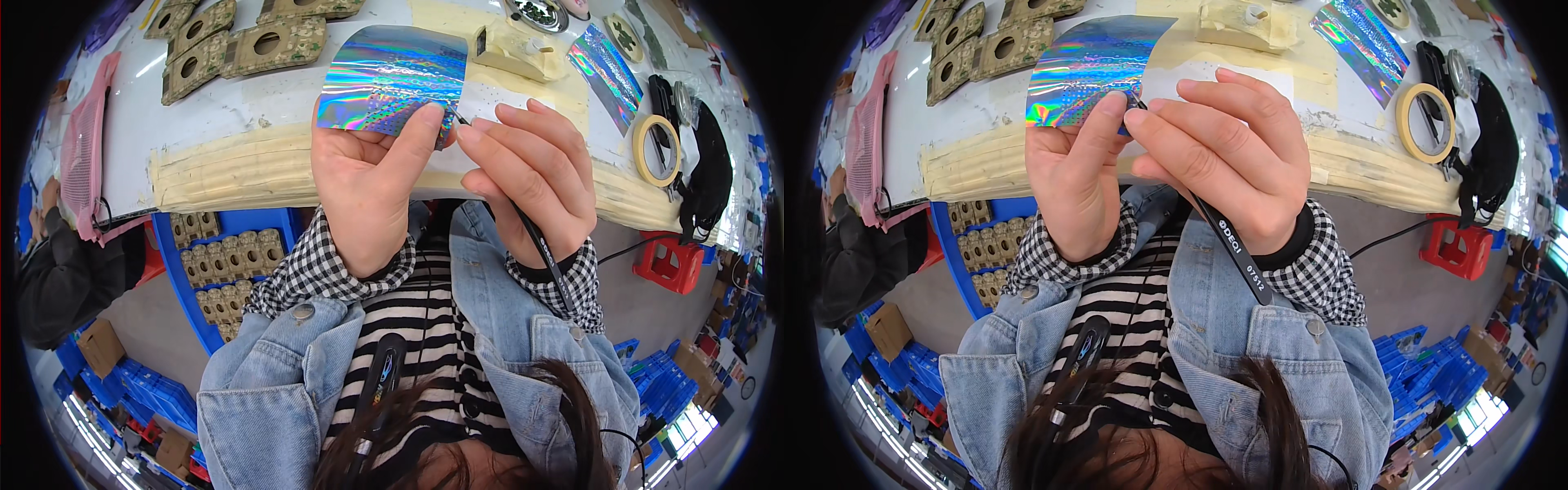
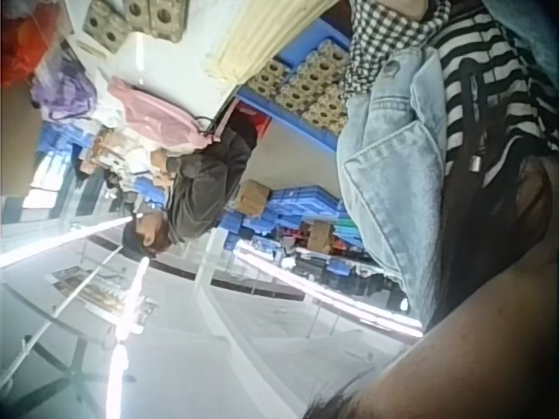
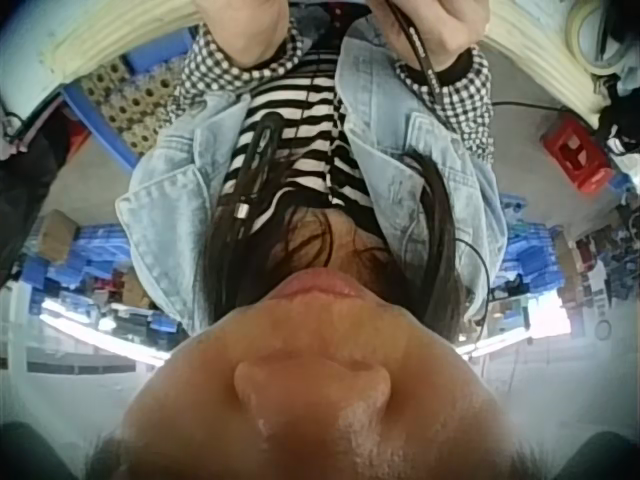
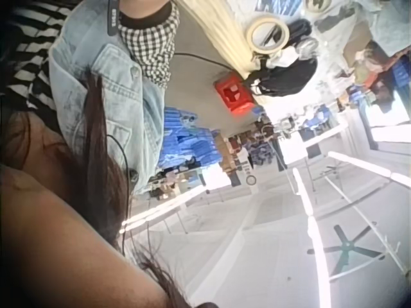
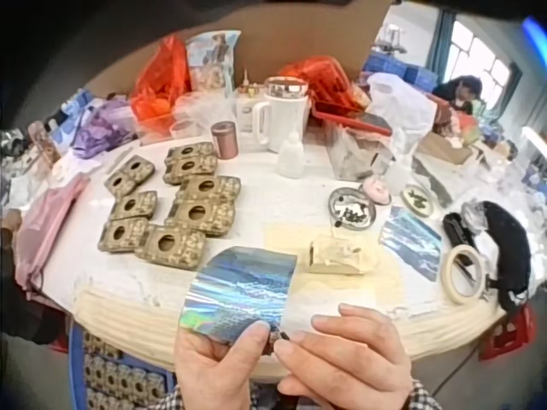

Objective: Trace or mark specific points on a holographic film sheet using a black pen.

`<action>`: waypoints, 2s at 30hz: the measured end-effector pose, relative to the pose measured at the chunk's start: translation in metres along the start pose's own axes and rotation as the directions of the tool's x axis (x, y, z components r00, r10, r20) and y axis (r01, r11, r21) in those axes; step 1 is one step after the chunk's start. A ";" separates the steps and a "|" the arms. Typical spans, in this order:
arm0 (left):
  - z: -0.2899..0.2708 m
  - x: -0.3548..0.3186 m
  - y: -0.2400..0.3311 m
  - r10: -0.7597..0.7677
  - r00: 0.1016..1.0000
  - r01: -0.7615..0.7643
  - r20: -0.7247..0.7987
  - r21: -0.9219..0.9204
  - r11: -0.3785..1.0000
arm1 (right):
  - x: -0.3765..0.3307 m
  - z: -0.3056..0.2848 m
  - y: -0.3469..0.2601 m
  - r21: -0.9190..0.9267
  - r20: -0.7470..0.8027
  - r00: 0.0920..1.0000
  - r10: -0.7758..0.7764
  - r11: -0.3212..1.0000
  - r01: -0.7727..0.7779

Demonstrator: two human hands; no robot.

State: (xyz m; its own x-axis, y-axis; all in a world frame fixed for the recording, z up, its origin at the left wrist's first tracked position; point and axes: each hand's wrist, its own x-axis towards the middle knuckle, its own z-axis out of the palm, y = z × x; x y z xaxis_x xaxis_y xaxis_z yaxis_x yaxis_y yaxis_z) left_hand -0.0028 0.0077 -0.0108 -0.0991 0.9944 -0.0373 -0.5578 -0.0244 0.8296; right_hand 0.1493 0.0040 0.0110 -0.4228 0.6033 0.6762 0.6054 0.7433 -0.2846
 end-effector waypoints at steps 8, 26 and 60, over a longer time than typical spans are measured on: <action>0.000 0.000 0.001 -0.025 1.000 0.025 -0.003 -0.011 1.000 | -0.001 0.003 0.000 -0.009 -0.033 0.999 -0.005 1.000 0.004; -0.014 0.006 -0.002 0.080 0.996 -0.080 -0.047 0.010 0.997 | -0.008 0.006 0.012 -0.086 -0.047 0.999 0.005 0.996 -0.009; -0.006 0.003 0.001 0.039 0.999 -0.040 0.009 0.021 0.999 | -0.003 0.008 0.000 0.841 0.285 0.665 0.690 0.152 -0.519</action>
State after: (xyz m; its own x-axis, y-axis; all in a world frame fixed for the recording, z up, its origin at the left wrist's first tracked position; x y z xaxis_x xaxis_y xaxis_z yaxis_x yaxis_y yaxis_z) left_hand -0.0082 0.0099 -0.0132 -0.1135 0.9935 0.0004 -0.5356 -0.0616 0.8422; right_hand 0.1449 0.0047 0.0038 -0.0553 0.9967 0.0597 -0.2558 0.0436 -0.9657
